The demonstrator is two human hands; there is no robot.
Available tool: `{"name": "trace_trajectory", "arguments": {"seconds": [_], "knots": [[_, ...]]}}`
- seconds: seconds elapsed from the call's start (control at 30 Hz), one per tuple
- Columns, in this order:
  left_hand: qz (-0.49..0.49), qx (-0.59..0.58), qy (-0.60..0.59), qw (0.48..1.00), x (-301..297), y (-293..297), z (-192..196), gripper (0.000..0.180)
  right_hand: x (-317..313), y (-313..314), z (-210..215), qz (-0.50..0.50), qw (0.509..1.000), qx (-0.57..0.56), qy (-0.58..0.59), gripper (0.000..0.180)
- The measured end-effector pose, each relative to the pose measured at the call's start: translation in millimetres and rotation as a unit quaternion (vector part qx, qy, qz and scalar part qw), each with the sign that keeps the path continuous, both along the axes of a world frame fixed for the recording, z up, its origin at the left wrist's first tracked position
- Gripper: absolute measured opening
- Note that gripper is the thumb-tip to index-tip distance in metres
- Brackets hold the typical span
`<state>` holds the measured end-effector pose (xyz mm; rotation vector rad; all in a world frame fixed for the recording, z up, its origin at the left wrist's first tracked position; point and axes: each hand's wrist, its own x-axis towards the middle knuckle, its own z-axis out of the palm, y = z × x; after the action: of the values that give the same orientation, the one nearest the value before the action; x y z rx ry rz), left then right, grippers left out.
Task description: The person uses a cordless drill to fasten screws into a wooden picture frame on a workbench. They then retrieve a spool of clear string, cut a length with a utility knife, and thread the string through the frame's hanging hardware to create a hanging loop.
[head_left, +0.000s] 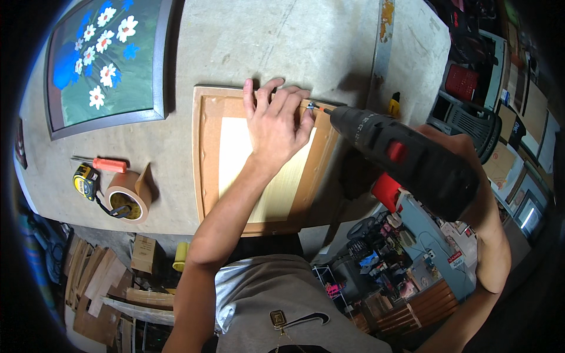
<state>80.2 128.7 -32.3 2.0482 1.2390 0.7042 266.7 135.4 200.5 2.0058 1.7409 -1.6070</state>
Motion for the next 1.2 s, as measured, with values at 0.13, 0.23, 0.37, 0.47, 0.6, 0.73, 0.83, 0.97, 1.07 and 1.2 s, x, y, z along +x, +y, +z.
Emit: {"name": "trace_trajectory", "arguments": {"seconds": [0.13,0.23,0.37,0.47,0.6,0.73,0.83,0.97,1.07,1.2], "knots": [[-0.003,-0.006,0.003,1.000,-0.3,0.1,-0.2,0.022,-1.8,0.6,-1.6,0.029,0.999,0.032,-0.002,0.042],[-0.004,-0.008,0.005,1.000,-0.7,0.6,0.1,0.023,-2.3,0.4,-2.3,0.017,1.000,0.024,0.004,0.042],[-0.005,-0.014,0.001,1.000,-0.6,1.2,1.4,0.025,-0.2,0.1,-2.4,0.014,1.000,0.019,0.013,0.042],[-0.003,-0.014,-0.002,1.000,-0.4,1.6,2.3,0.025,0.4,0.9,-1.5,0.008,1.000,0.004,0.017,0.041],[-0.009,-0.016,0.005,1.000,-0.5,1.8,3.4,0.027,-2.4,4.3,-2.5,0.016,1.000,0.002,0.025,0.041],[-0.017,-0.025,0.012,0.999,-1.1,3.7,6.9,0.027,-0.8,6.1,-5.8,0.026,0.999,0.019,0.035,0.041],[-0.024,-0.023,0.018,0.999,-1.4,5.0,9.6,0.027,3.5,0.7,-5.6,0.048,0.996,0.060,0.036,0.042],[-0.019,-0.006,0.008,1.000,-0.4,2.1,5.9,0.026,2.7,0.0,0.9,0.075,0.996,0.054,-0.016,0.044],[-0.024,-0.005,-0.004,1.000,-0.9,-0.9,-0.7,0.026,-9.5,8.6,10.7,0.088,0.995,0.012,-0.035,0.045],[-0.017,-0.026,0.004,0.999,-2.4,0.9,3.2,0.030,-26.5,7.7,27.6,0.107,0.990,0.070,-0.059,0.045]]}}
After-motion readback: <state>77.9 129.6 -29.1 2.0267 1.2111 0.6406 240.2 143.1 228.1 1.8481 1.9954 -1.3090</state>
